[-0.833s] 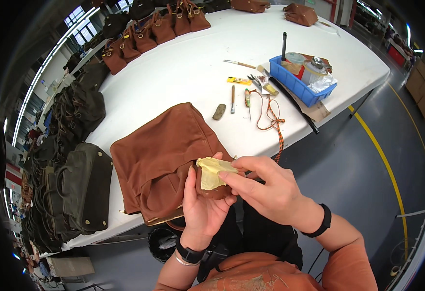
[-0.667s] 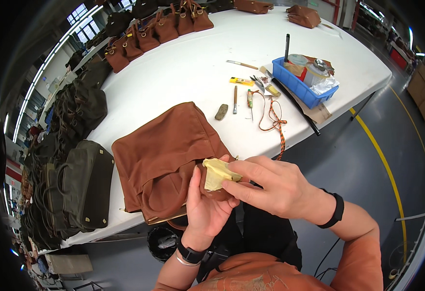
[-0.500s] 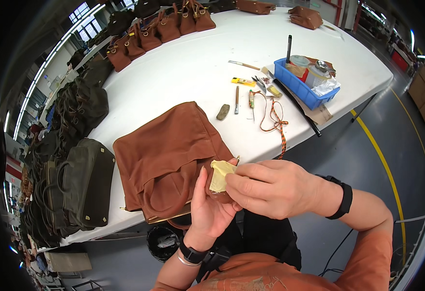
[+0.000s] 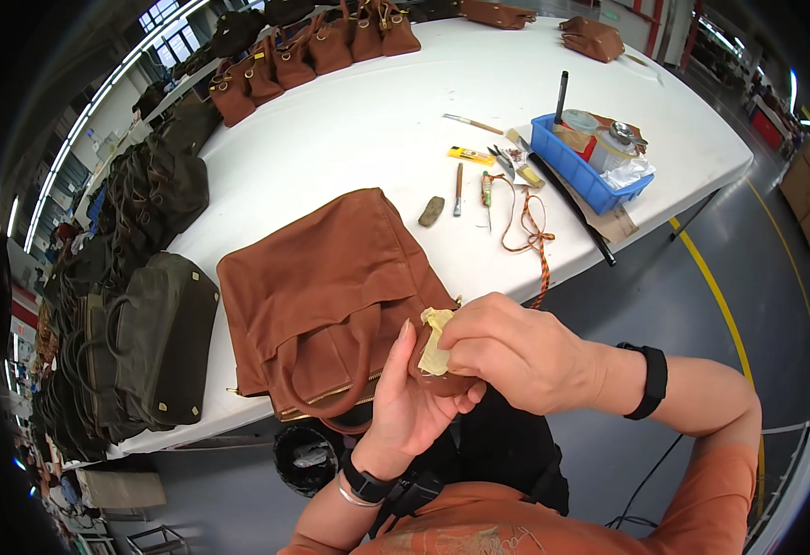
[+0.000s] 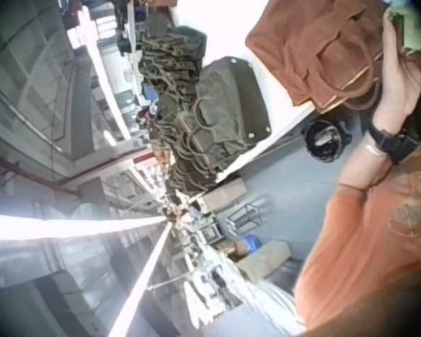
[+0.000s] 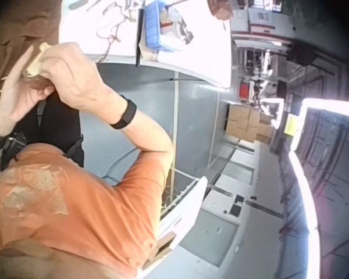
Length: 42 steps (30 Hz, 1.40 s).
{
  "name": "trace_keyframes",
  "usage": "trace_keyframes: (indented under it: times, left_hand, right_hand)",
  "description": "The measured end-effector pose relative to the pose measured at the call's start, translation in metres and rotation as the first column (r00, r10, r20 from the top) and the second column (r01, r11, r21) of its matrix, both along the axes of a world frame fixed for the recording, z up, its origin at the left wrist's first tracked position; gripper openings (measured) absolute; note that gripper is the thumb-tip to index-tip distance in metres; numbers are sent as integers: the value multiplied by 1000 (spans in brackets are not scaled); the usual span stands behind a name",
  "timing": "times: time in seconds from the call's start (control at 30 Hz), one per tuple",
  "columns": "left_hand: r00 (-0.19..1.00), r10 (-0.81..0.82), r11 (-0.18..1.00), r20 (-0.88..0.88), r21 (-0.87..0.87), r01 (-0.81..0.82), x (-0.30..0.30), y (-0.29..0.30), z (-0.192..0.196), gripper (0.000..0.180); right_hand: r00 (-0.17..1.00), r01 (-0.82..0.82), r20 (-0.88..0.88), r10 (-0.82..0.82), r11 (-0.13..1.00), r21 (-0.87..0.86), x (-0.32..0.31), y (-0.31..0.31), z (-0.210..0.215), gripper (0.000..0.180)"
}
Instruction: The person repairs a brown leather handbag on a white workbench. They use a small hammer to tap a metal rivet into the bag's handle attachment point. They also use a green-handled awl to puncture the leather and a yellow block to apply a substance to the bag's surface. The person inspects the bag's interior and exterior throughout the process.
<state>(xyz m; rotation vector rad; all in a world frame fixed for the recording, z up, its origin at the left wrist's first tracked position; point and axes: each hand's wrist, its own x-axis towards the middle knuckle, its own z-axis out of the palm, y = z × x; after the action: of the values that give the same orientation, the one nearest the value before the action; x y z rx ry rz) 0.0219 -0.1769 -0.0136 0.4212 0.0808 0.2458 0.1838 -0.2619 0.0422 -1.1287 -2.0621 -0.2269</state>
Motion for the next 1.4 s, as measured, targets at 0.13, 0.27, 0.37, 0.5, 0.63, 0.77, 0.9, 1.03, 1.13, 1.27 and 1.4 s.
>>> trace_keyframes:
  times: [0.13,0.27,0.37,0.5,0.63,0.77,0.9,1.03,1.13,1.27,1.4]
  left_hand:
    - [1000,29,999,-8,17,-29,-1,1,0,55]
    - [999,37,998,-25,50,-36,-5,1,-1,56]
    - [998,63,997,-18,35,-63,-3,0,-2,56]
    - [997,67,997,-31,46,-65,-4,0,0,56]
    - [998,49,997,35,65,-51,-4,-1,-4,55]
    - [993,61,996,102,56,-67,-5,-1,-2,54]
    - [991,72,994,112,77,-81,-6,-1,-1,53]
    - [990,72,991,118,102,-84,-7,-1,-3,54]
    - [991,69,989,115,123,-83,-6,-2,-3,55]
    - [990,95,990,101,99,-105,-6,-4,-6,54]
    - [988,142,980,64,129,-149,-11,-4,-7,54]
  right_hand:
    - [985,22,-168,-45,990,-141,-4,-3,-3,24]
    - [999,24,-27,-29,982,-185,-4,-5,11,23]
    - [998,14,66,-4,989,-146,-8,-3,17,25]
    - [970,35,242,-39,999,20,-2,-2,8,29]
    - [996,52,71,-55,997,48,-6,-4,-1,27]
    - [971,101,-218,-95,995,16,-20,-4,-6,16]
    - [932,144,-339,-124,989,33,-28,-5,-11,8]
    - [872,143,-463,-159,987,-71,-32,-11,-15,8]
    - [802,114,-565,-194,978,-174,-38,-16,-11,8]
    - [867,60,-480,-130,986,-159,-30,-18,-8,13]
    - [915,0,-399,-64,987,-159,-33,-16,0,21]
